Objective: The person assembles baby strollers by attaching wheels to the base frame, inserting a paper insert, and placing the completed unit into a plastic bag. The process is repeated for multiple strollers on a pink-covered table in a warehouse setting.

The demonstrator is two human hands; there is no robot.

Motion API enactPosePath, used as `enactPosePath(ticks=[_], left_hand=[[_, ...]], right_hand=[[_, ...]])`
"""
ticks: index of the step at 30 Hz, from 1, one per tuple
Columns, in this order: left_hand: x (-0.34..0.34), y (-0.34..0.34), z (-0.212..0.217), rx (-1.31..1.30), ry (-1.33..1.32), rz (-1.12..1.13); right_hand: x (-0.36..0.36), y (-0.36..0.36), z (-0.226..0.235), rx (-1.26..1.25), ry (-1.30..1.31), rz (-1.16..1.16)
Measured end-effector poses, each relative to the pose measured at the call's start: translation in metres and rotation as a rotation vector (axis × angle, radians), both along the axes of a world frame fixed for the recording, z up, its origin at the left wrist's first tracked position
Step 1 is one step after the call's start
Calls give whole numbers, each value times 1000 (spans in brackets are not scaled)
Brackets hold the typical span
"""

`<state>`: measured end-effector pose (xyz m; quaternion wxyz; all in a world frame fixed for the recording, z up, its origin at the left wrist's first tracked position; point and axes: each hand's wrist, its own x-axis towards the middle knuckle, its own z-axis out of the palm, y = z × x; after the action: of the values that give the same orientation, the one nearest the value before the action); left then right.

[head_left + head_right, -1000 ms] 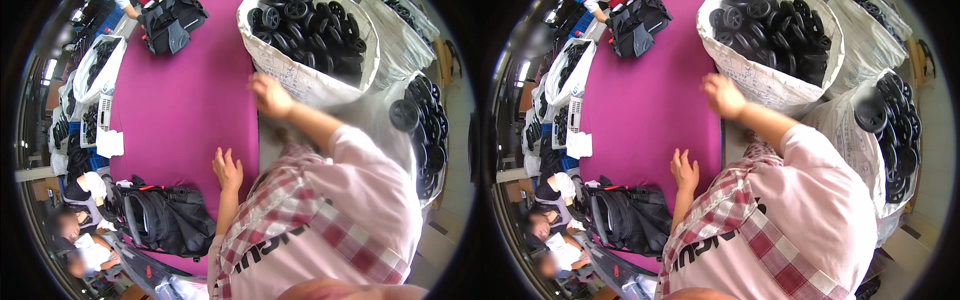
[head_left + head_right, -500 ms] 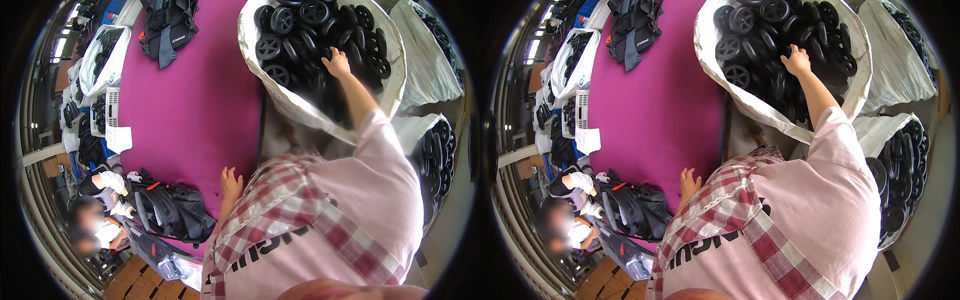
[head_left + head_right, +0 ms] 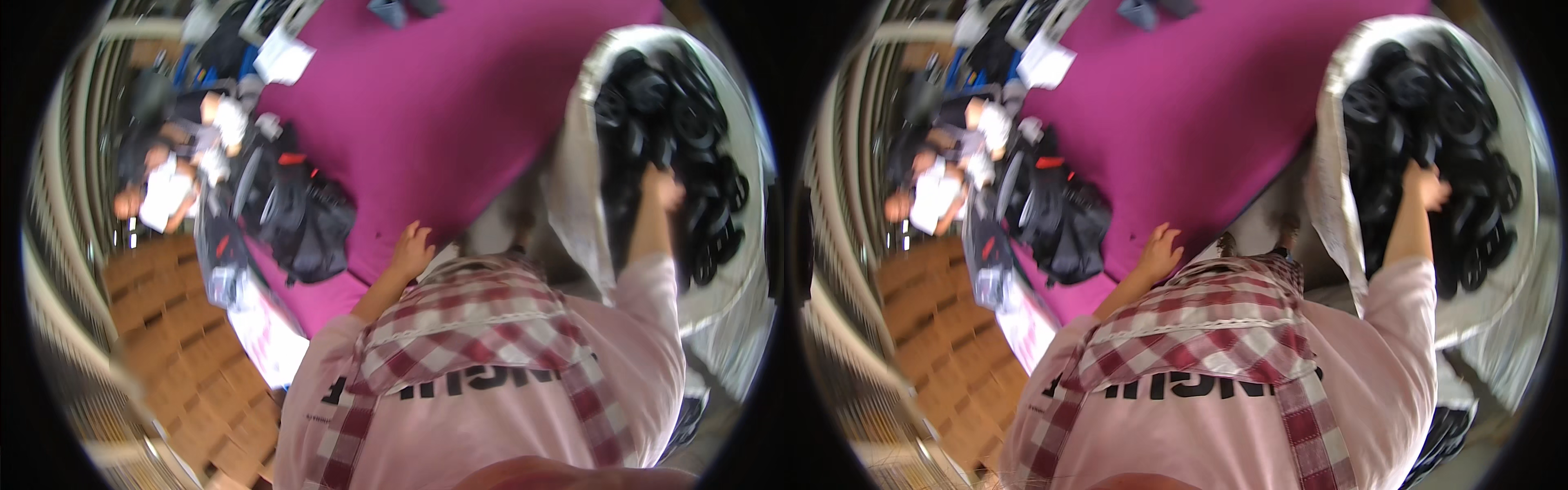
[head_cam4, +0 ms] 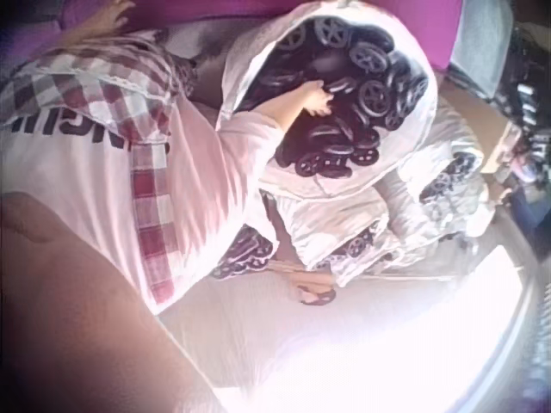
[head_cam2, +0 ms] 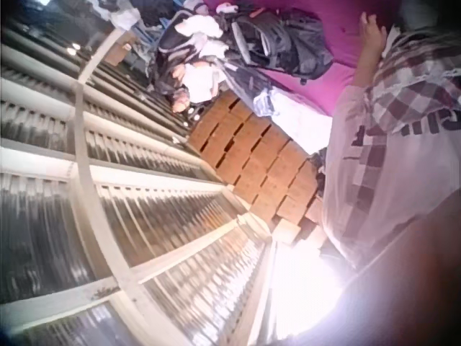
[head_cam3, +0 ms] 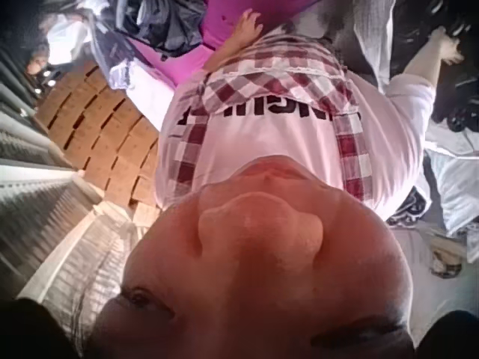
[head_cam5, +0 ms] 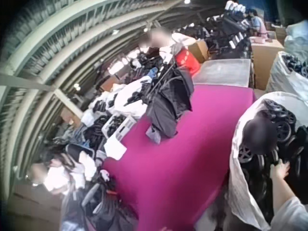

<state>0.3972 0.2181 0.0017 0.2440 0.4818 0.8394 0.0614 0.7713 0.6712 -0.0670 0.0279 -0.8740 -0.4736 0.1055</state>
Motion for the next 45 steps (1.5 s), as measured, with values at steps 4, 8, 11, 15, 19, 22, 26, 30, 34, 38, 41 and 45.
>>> enactPosePath(ticks=[4,8,11,15,19,22,26,30,34,38,41,45], left_hand=[[-2,-37,-18,-62,-26,155],[-2,-72,-37,-16,-76,242],[-5,-84,-59,34,-95,244],[-9,-128,-73,130,-121,302],[-34,-151,-73,290,-171,318],[-50,-180,-52,360,-198,322],[-83,-206,-23,485,-355,358],[-107,-213,0,776,-654,549],[-127,-199,27,1066,-950,628],[-143,-212,52,802,-1108,595],[-145,-235,69,671,-1190,716],[-156,-248,82,566,-947,841]], right_hand=[[43,-6,-51,113,3,50],[63,-32,-37,152,12,158],[97,-2,-35,84,192,-75],[25,-27,44,316,426,-34],[-2,-22,76,540,572,46],[-92,-65,127,670,635,224],[-222,-160,189,639,1044,639],[-343,-291,225,234,1105,1159],[-415,-392,260,-573,1421,1303],[-459,-426,251,-1005,1382,1346],[-494,-428,230,-1229,1361,1372],[-528,-430,194,-1460,1339,1292]])
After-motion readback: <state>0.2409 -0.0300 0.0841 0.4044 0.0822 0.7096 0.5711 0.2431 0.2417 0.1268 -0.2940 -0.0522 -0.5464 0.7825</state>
